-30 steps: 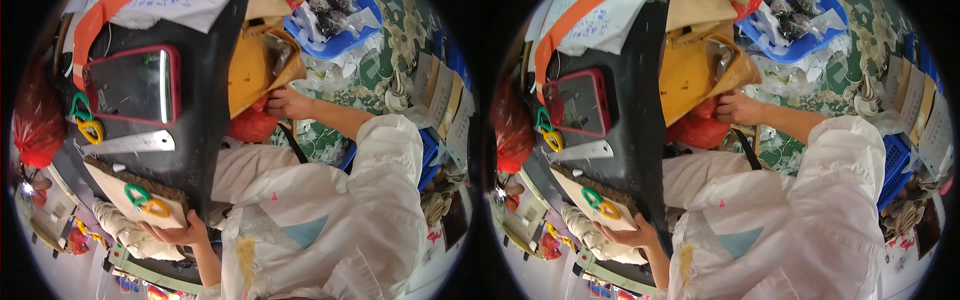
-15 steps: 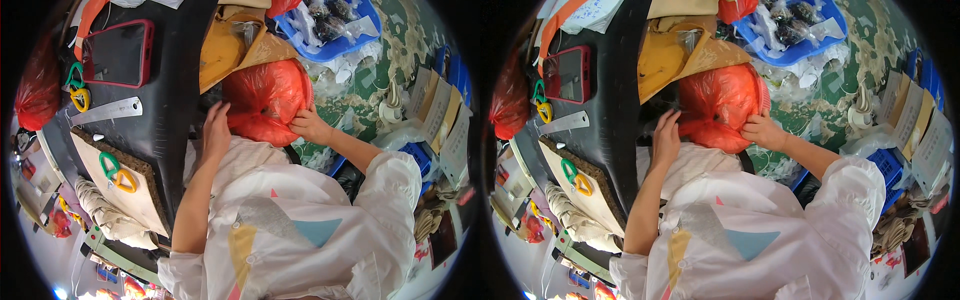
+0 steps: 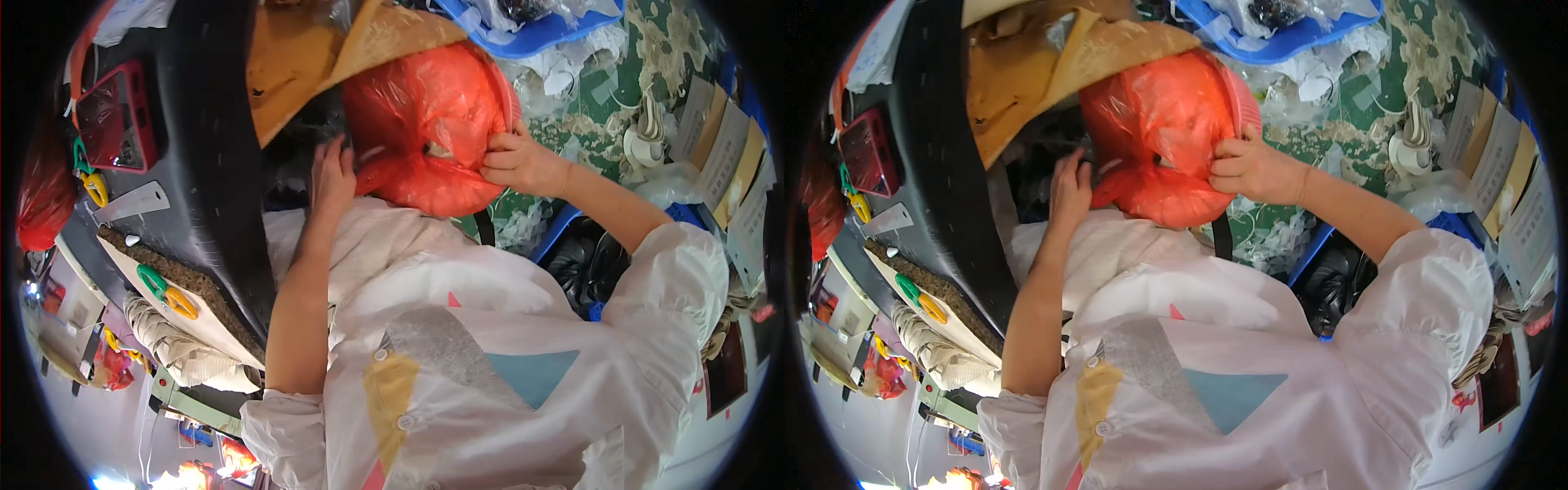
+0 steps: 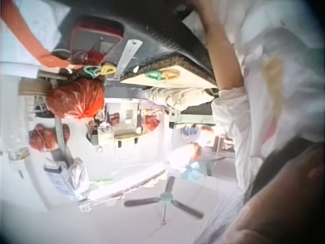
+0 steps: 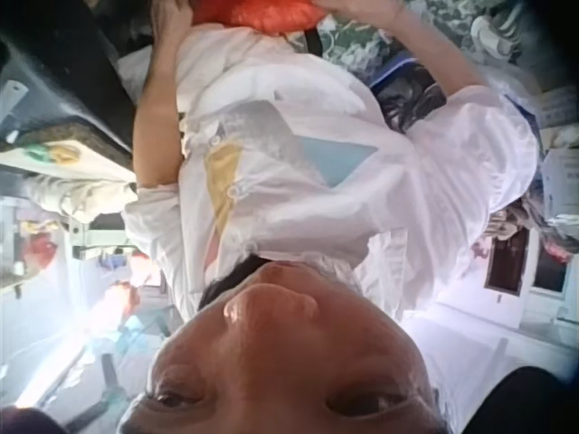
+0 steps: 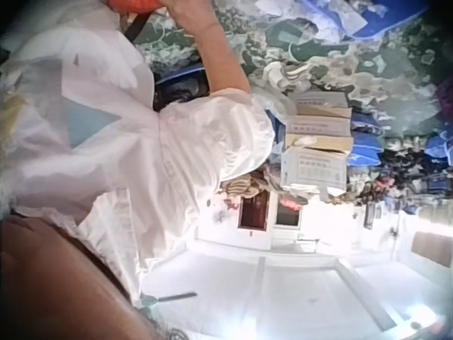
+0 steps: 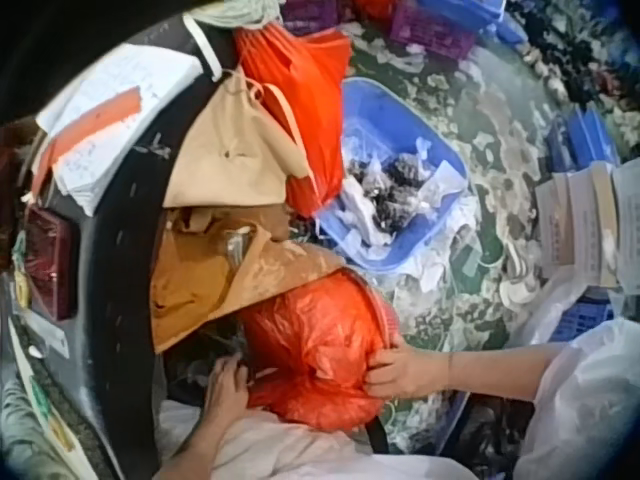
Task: Checking and assembling shoe uppers, buckles, and organizing finished components on a factory floor.
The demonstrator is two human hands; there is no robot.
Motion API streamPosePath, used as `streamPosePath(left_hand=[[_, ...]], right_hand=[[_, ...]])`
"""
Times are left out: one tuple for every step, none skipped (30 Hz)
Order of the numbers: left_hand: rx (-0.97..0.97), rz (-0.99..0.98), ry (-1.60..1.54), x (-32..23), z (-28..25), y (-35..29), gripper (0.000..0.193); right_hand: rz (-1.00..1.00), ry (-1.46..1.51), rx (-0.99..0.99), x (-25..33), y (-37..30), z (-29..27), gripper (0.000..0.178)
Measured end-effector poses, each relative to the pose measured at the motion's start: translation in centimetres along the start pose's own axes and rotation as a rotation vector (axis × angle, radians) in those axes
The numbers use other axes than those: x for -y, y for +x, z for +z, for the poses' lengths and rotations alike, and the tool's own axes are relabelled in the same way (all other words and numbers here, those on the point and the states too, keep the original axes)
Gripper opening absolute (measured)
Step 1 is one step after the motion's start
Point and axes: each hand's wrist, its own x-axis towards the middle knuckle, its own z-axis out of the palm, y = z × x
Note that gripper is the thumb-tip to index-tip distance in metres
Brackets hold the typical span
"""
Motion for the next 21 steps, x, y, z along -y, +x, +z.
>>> streamPosePath(left_hand=[[0.007,0.027,0.086,-0.4,0.1,0.3,0.04],[0.015,0.055,0.171,-0.8,0.2,0.5,0.041],[0.021,0.09,0.254,-1.1,0.3,1.0,0.042],[0.067,0.115,0.303,-1.1,0.4,1.1,0.039],[0.113,0.139,0.352,-0.9,0.4,1.1,0.037],[0.166,0.161,0.392,-0.5,0.5,0.6,0.035],[0.206,0.171,0.457,-1.0,-0.1,0.6,0.031],[0.245,0.182,0.521,-1.6,-1.0,0.8,0.028],[0.274,0.192,0.588,-1.9,-1.6,0.9,0.024],[0.22,0.228,0.557,-1.5,-1.6,0.7,0.022],[0.163,0.264,0.526,-1.0,-1.5,0.3,0.019],[0.101,0.3,0.494,-0.8,-1.5,0.0,0.017],[0.131,0.268,0.451,-0.6,-1.6,-0.3,0.016],[0.158,0.237,0.408,-0.6,-1.7,-0.7,0.015],[0.184,0.207,0.369,-1.0,-2.1,-1.2,0.015],[0.231,0.13,0.298,-1.5,-2.4,-1.7,0.014],[0.277,0.054,0.225,-2.2,-2.8,-2.2,0.014],[0.322,-0.02,0.161,-3.2,-3.7,-3.0,0.014],[0.226,0.057,0.167,-4.0,-4.4,-3.1,0.014],[0.131,0.135,0.172,-4.8,-5.2,-3.6,0.015],[0.044,0.208,0.177,-5.6,-6.1,-4.8,0.015]], right_hand=[[-0.002,0.006,0.005,0.1,0.1,-0.5,0.025],[-0.004,0.013,0.01,0.2,0.2,-0.9,0.024],[-0.01,0.027,0.013,0.3,0.4,-1.5,0.021],[-0.022,0.025,-0.001,0.4,0.4,-2.0,0.02],[-0.034,0.023,-0.015,0.4,0.5,-2.5,0.019],[-0.042,0.027,-0.02,0.6,0.6,-2.8,0.017],[-0.036,0.031,-0.036,0.7,0.6,-3.2,0.017],[-0.02,0.035,-0.031,0.6,0.2,-3.1,0.018],[-0.011,0.033,-0.028,0.3,0.0,-3.0,0.018],[-0.003,0.03,-0.025,0.1,-0.3,-2.9,0.019],[0.014,0.022,-0.023,0.1,-0.6,-2.7,0.021],[0.014,0.021,-0.027,0.1,-0.7,-2.4,0.021],[0.013,0.018,-0.03,0.2,-0.7,-2.3,0.021],[0.011,0.014,-0.033,0.2,-0.7,-2.1,0.021],[0.019,0.01,-0.047,0.1,-1.0,-1.9,0.021],[0.027,0.005,-0.061,-0.1,-1.4,-1.7,0.021],[0.034,0.0,-0.075,0.0,-1.9,-1.6,0.021],[0.045,-0.014,-0.065,0.6,-2.7,-1.6,0.022],[0.054,-0.039,-0.056,0.5,-3.5,-1.8,0.023],[0.065,-0.066,-0.047,0.3,-4.5,-1.9,0.023],[0.087,-0.079,-0.001,0.6,-5.8,-1.8,0.025]])
